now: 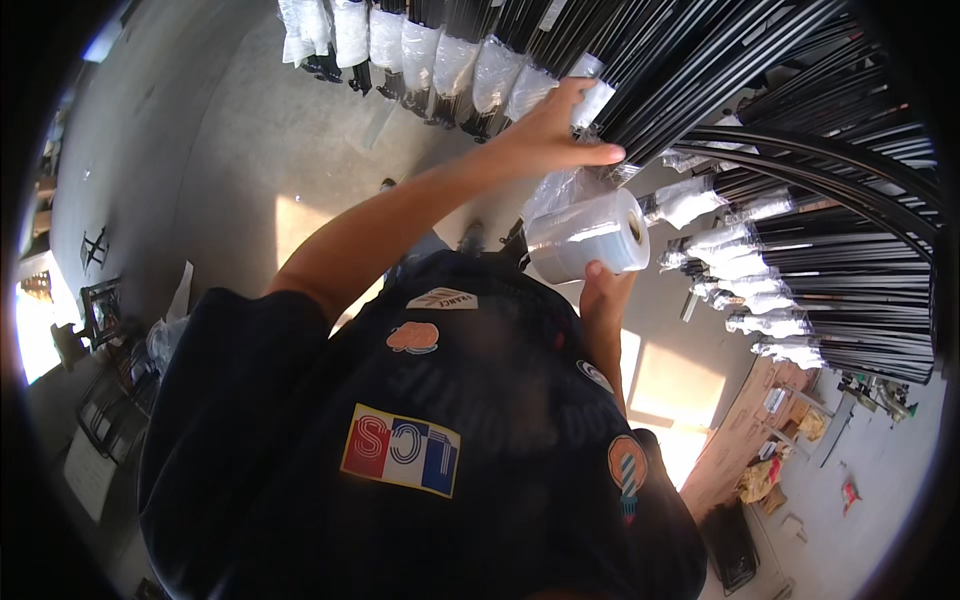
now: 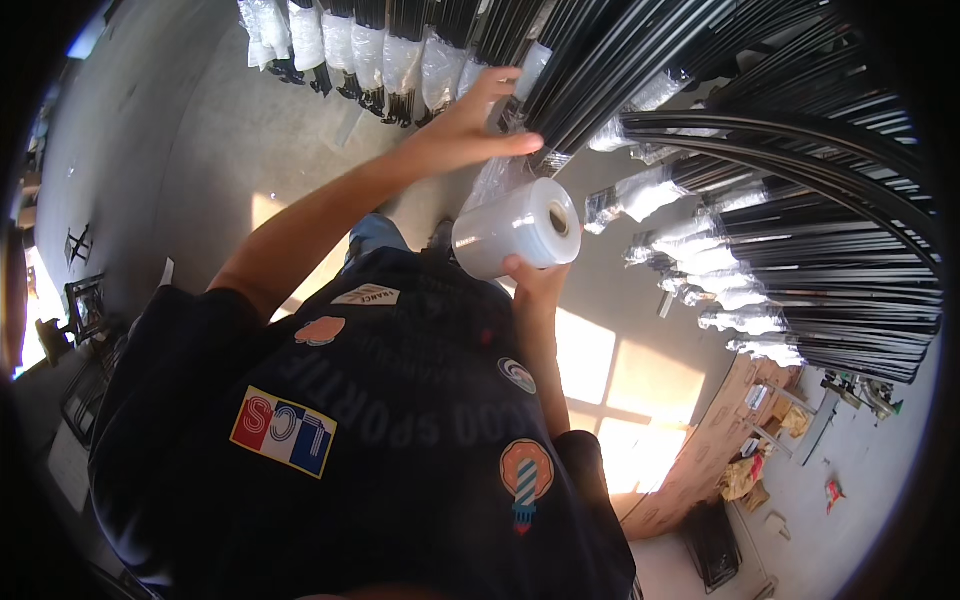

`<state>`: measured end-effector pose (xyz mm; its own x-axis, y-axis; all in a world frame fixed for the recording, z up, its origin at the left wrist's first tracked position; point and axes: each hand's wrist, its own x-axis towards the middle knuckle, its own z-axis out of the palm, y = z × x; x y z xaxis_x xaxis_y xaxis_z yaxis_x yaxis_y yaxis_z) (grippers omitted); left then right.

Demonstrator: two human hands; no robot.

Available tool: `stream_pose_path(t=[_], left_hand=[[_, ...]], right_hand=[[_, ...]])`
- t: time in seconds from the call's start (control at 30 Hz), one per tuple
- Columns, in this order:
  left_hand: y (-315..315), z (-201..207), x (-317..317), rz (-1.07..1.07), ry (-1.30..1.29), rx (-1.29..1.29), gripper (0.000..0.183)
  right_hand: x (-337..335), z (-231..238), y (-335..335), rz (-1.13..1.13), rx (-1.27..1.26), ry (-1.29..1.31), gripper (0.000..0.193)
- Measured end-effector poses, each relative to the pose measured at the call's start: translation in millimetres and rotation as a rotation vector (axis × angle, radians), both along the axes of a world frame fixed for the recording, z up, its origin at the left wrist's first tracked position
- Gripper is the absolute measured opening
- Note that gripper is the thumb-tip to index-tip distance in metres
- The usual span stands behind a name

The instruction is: The person wraps the ends of black metal bars with clear plastic film, handling one bar at a time while they hang from a rack.

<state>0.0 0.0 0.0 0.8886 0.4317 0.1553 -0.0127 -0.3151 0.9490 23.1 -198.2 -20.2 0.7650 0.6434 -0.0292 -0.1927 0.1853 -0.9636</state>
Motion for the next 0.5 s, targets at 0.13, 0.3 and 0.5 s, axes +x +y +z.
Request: stream_pose_path(t=[0.13,0.3,0.5], left_hand=[[-2.8,-6.1,34.4,-0.317,-0.032,-0.44,0.06],[-4.0,-10.5,27.9,-0.311,0.089,-0.363,0.044],[-20.8,-1.9,20.3,-0.409,0.206,-0.214,0.054]], right_hand=[[11.4,8.0,-19.0,-0.143,-0.023,0.038,0.089],[88.3,-53.3,-54.2,-0.218,-0.27,-0.061,0.066],[106.0,-140.3,55.3,0.36,0.191,0.223,0.049]])
